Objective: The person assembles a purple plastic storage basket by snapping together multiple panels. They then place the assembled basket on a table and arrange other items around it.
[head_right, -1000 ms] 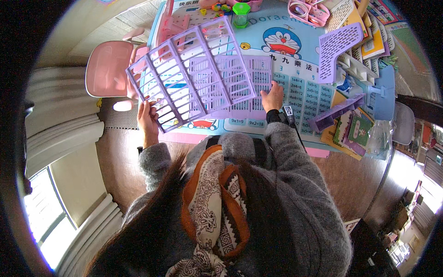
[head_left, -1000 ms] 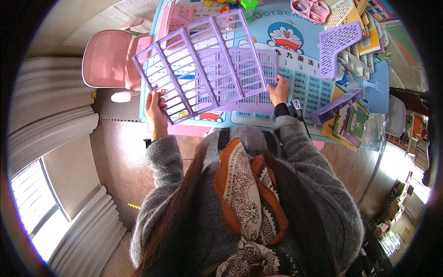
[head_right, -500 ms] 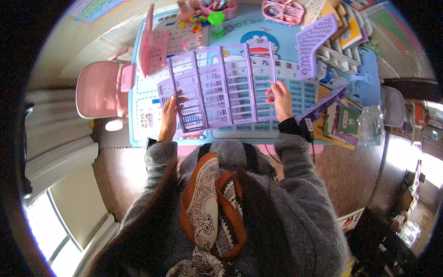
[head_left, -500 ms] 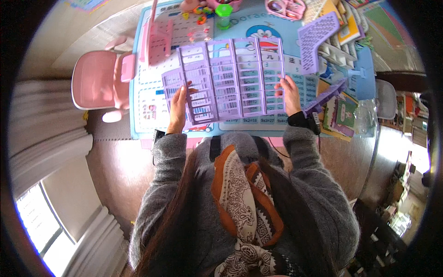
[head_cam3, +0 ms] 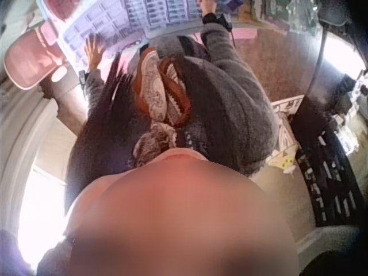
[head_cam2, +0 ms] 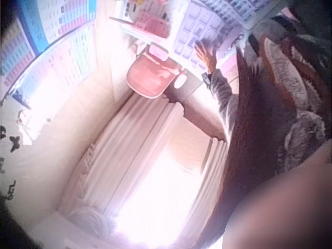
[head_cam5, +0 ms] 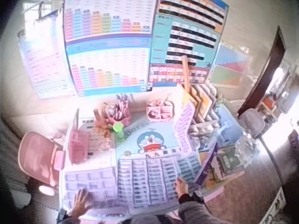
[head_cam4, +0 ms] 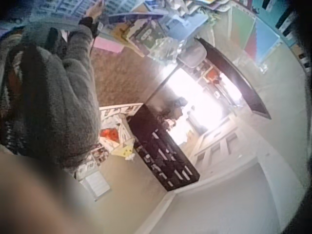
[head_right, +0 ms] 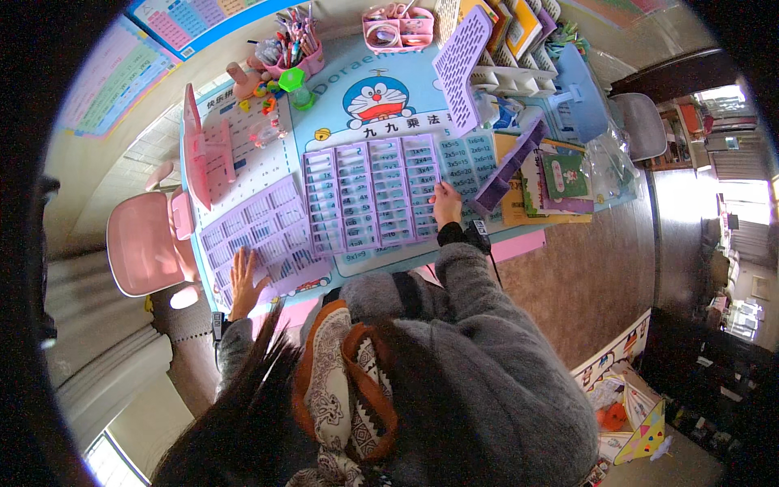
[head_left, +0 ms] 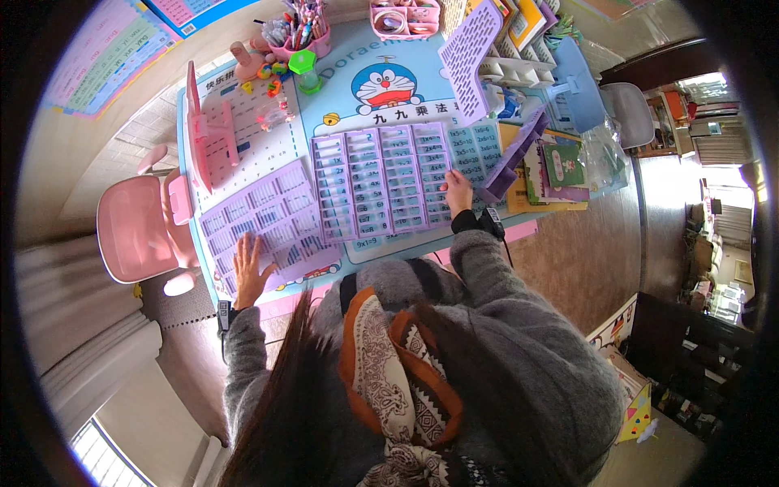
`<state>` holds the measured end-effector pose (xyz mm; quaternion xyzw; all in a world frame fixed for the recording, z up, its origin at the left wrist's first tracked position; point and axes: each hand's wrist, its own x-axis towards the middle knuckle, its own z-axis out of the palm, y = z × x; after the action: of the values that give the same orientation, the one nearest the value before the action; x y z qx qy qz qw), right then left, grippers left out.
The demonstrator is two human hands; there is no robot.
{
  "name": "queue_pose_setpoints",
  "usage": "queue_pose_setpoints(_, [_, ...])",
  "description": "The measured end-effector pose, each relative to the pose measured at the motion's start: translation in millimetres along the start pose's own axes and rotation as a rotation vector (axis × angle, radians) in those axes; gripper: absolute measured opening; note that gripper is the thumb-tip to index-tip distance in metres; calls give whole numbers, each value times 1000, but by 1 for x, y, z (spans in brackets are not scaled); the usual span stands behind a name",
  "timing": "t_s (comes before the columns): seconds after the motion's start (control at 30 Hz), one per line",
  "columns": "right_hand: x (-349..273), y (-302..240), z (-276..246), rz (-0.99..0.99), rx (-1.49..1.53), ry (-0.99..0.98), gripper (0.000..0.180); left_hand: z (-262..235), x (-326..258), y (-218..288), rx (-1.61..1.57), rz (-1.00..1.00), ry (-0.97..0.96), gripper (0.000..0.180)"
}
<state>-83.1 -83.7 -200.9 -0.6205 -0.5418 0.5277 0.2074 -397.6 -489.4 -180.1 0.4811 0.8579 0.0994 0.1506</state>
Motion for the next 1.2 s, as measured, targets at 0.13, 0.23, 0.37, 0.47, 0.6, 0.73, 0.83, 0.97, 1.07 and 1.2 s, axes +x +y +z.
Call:
queue_pose_setpoints(0.13, [9,11,4,-271,-427,250,38,-7,-3,-11,-29,-20,-41,81])
queue_pose_setpoints(0.23, [12,21,5,-451,-585,223,42,-8,3,4,-26,-102,-18,80])
queue_pose_setpoints(0.37, [11,32,9,-528,-694,161,53,2,35,61,-314,-78,228,56])
queue_pose_setpoints(0.47, [-3,17,10,-422,-756,48,60,13,63,115,-345,86,182,51])
queue_pose_setpoints(0.6, [-43,-64,-19,-582,-773,-140,57,28,89,168,-175,164,9,62])
queue_pose_setpoints(0.73, [-58,-180,-110,-698,-694,-396,41,39,91,185,12,205,-107,67])
queue_pose_setpoints(0.83, [-2,-237,-144,-751,-728,-11,33,47,85,184,10,209,-117,69])
queue_pose_setpoints(0.97, [113,-243,-119,-696,-835,60,37,50,80,182,-6,219,-101,70])
queue_pose_setpoints(1.07, [166,-204,-72,-651,-1018,216,56,48,79,183,-8,214,-86,69])
queue_pose_setpoints(1.2, [190,-172,-40,-574,-1135,223,59,43,75,184,-100,106,-28,63])
